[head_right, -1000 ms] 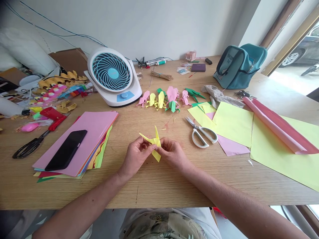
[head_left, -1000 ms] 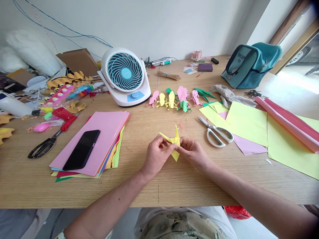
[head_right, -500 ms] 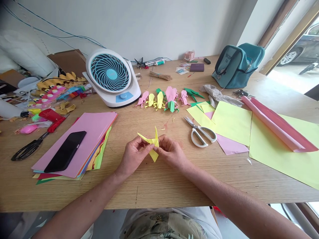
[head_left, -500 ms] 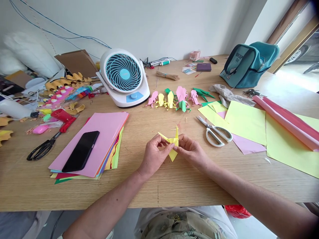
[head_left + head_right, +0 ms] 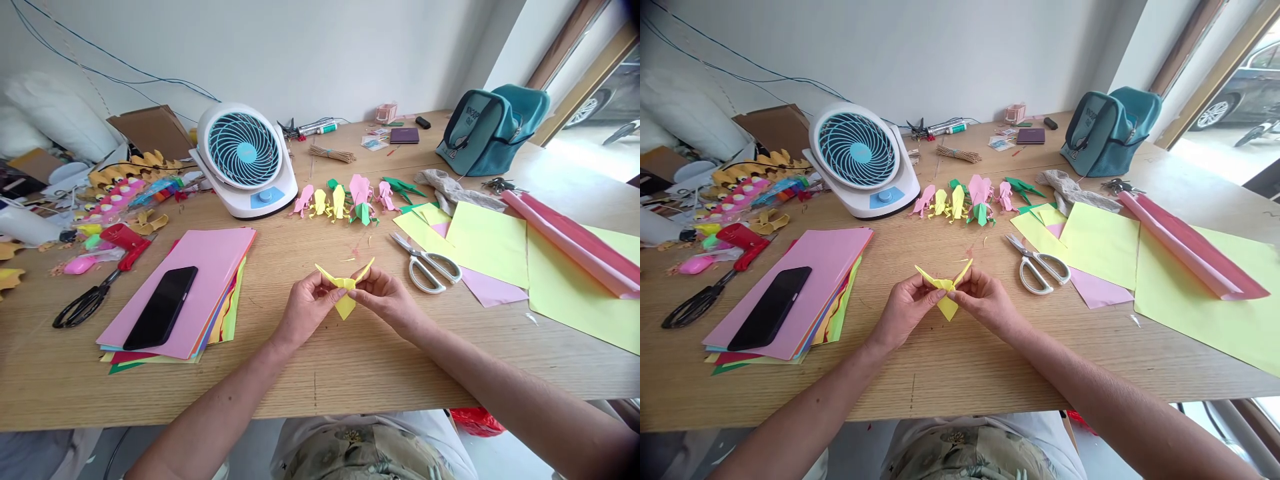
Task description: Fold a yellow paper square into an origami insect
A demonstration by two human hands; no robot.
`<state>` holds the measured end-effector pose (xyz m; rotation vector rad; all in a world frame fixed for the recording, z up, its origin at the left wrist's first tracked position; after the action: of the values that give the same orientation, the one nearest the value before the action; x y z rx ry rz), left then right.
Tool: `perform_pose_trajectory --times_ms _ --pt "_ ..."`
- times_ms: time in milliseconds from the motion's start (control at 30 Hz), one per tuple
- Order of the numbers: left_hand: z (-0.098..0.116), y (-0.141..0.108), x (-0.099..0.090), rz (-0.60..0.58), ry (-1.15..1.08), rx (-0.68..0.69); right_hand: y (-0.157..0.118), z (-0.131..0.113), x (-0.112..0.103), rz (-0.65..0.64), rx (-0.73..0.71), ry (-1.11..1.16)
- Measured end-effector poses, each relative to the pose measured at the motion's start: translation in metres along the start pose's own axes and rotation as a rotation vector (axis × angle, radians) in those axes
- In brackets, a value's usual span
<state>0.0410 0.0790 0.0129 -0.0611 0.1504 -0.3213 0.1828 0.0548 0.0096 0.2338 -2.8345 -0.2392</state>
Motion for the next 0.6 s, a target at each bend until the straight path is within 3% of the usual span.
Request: perform_pose_trajectory --times_ms 400,600 --pt "0.0002 -0.0016 0.0038 0.008 -0.08 0.036 -0.0018 -0.0023 -0.0033 0.068 0.048 0.022" --pt "-0.0022 0.0 0.0056 -0.047 -0.104 0.029 -0.0028 -0.0026 -0.0052 0.089 0.058 -0.027"
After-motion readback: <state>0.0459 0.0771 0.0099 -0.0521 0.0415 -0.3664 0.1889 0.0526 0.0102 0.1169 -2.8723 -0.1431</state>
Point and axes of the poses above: each hand's wrist, its own y-axis towards the middle knuckle, its own x-axis out of the palm, z = x × y, the point moved 6 cm from there along y, towards the middle knuckle, and after that the axes turned 9 degrees about -x, right-handed, at the moved point
